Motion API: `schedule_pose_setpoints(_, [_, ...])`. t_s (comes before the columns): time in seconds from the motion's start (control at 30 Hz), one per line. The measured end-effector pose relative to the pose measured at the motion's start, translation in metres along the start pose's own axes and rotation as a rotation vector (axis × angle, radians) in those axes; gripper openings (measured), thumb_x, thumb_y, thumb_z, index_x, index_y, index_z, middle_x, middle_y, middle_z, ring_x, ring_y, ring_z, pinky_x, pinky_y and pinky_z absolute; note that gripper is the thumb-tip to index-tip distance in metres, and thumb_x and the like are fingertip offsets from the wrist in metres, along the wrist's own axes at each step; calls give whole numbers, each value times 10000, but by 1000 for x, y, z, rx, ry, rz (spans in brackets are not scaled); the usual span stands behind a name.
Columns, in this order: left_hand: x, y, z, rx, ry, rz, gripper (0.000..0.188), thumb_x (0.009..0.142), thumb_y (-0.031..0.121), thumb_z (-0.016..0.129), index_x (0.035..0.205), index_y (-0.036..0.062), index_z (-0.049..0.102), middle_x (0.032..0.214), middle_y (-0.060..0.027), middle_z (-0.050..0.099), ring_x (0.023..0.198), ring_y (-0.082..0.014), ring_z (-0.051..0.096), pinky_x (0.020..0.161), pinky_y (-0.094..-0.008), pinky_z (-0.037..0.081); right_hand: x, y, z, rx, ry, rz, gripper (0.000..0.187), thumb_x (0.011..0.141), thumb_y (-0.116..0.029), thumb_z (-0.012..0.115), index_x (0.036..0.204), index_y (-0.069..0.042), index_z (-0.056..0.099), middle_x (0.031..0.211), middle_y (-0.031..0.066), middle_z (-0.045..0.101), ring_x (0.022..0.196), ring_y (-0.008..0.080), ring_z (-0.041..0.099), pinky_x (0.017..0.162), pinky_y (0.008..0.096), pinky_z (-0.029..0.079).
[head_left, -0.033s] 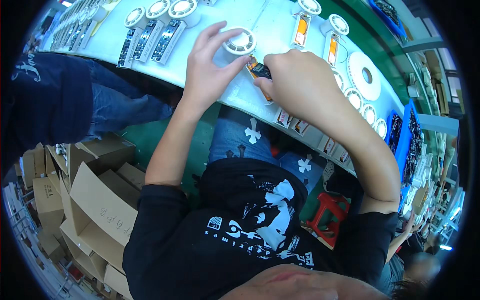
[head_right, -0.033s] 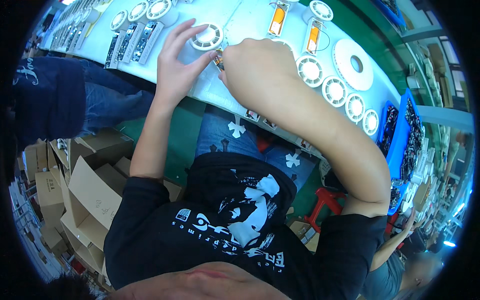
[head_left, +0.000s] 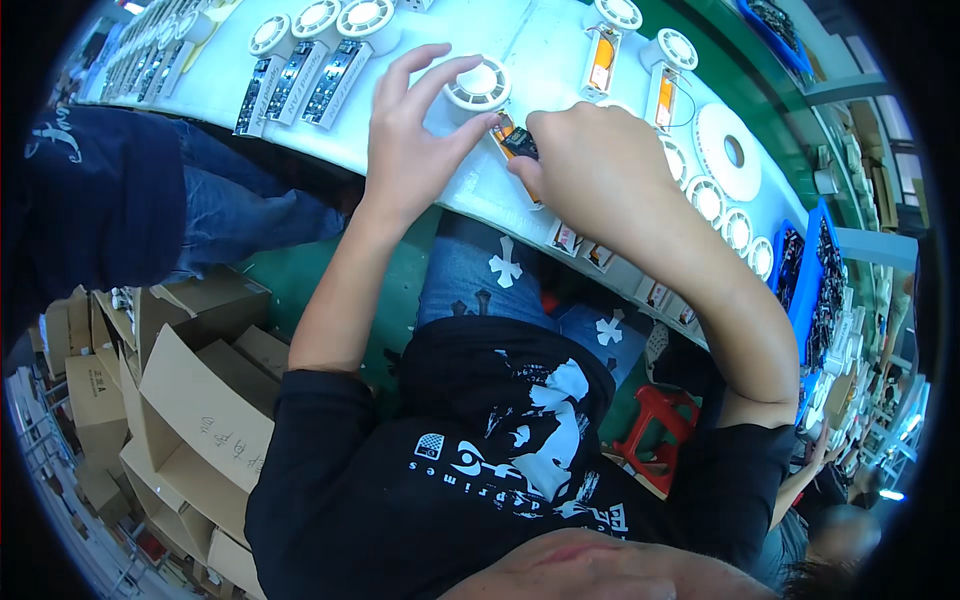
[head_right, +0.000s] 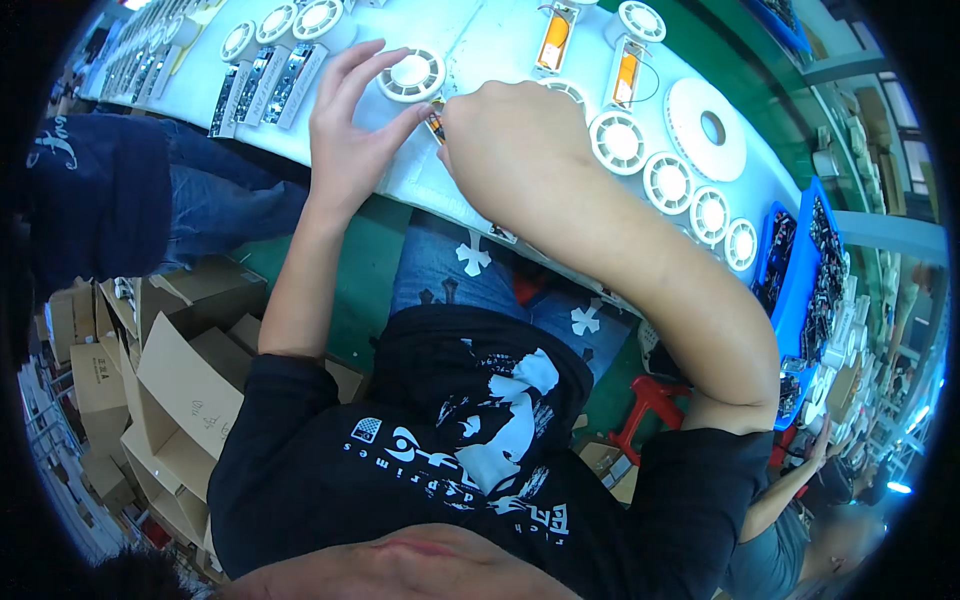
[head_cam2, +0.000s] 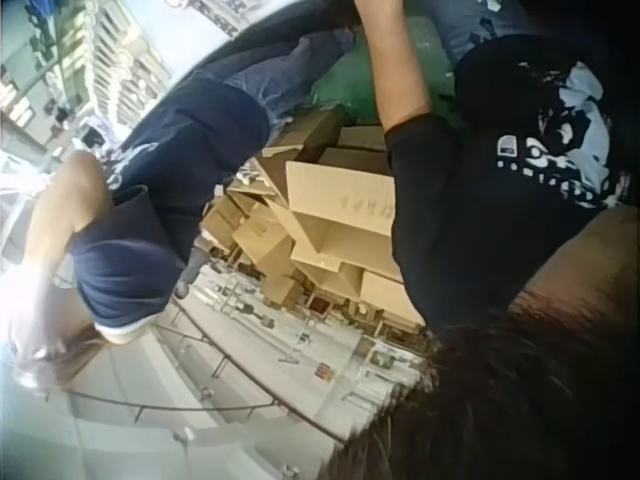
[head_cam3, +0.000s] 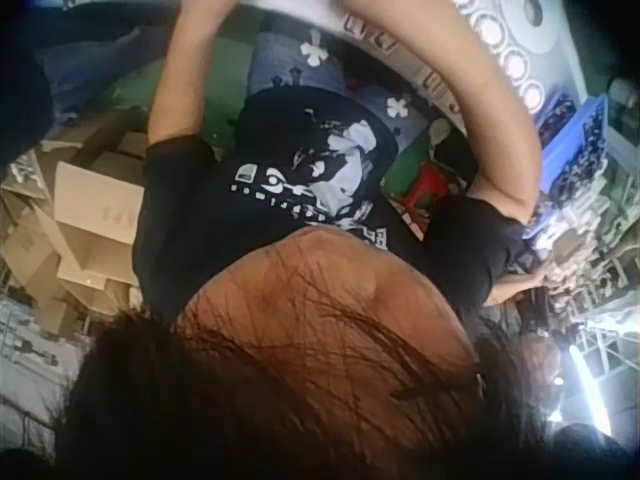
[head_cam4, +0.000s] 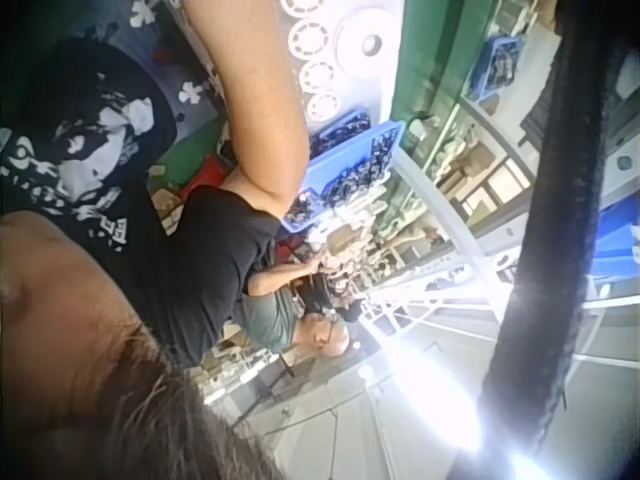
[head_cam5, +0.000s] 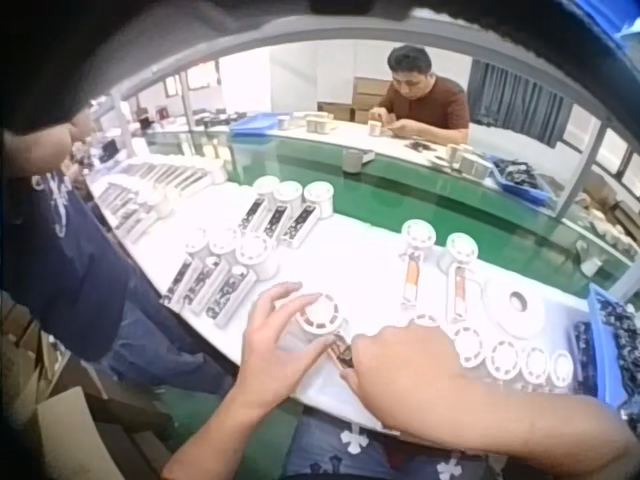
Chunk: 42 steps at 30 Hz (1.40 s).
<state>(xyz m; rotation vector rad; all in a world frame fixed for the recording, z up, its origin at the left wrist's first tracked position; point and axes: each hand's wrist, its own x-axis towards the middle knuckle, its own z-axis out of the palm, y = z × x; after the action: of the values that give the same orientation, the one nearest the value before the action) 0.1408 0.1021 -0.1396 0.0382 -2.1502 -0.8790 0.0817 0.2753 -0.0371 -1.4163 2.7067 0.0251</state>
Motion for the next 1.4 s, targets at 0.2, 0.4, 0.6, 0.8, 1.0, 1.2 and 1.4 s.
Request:
schedule_pose_setpoints(0.2, [-2,5,-16,411,-103,449,457,845,176,739,1295,251,699,1114,25,726,957,-194,605,866,-364,425,-1,-3,6,-13,-22,23,324,922,-357,676,902,-41,751,731,167,714,689,317,722,674,425,587])
schedule_pose_setpoints(0.4, [-3,8,-25,498,-218,644,534,876,127,642,1398,237,621,1078,59,735,852,-153,598,820,-341,423,-2,-4,5,18,-41,34,324,919,-353,676,894,-38,748,715,169,709,675,325,717,659,429,588])
schedule_pose_setpoints(0.6, [-4,5,-28,471,-386,587,612,876,97,621,1477,167,528,970,20,717,717,-156,595,729,-311,456,-3,-1,3,38,-14,28,330,923,-350,671,893,-30,748,716,158,710,668,334,711,671,428,585])
schedule_pose_setpoints(0.8, [1,21,-18,449,-423,501,627,878,81,596,1494,91,479,835,-32,655,643,-188,613,641,-304,474,-3,16,-8,44,-86,-41,319,920,-341,677,945,-31,744,722,152,710,673,335,703,682,416,575])
schedule_pose_setpoints(1.0, [-7,12,-12,427,-369,488,673,851,71,626,1499,48,443,873,-50,670,682,-195,634,651,-309,484,-6,15,1,159,80,-35,315,916,-321,688,1064,-43,692,678,149,685,654,336,687,662,420,558])
schedule_pose_setpoints(1.2, [-9,6,-6,108,98,180,753,849,69,670,1523,-12,345,1190,-197,651,1064,-322,649,926,-394,511,-7,9,18,165,165,13,308,916,-312,685,1074,-51,644,641,143,668,604,337,674,600,438,538])
schedule_pose_setpoints(1.4, [-16,-6,7,-478,-198,-326,873,900,140,697,1568,-28,160,1494,-284,426,1375,-390,457,1143,-422,363,-3,-4,30,91,235,-24,275,918,-294,675,1057,-67,609,620,132,649,553,330,655,525,447,516])
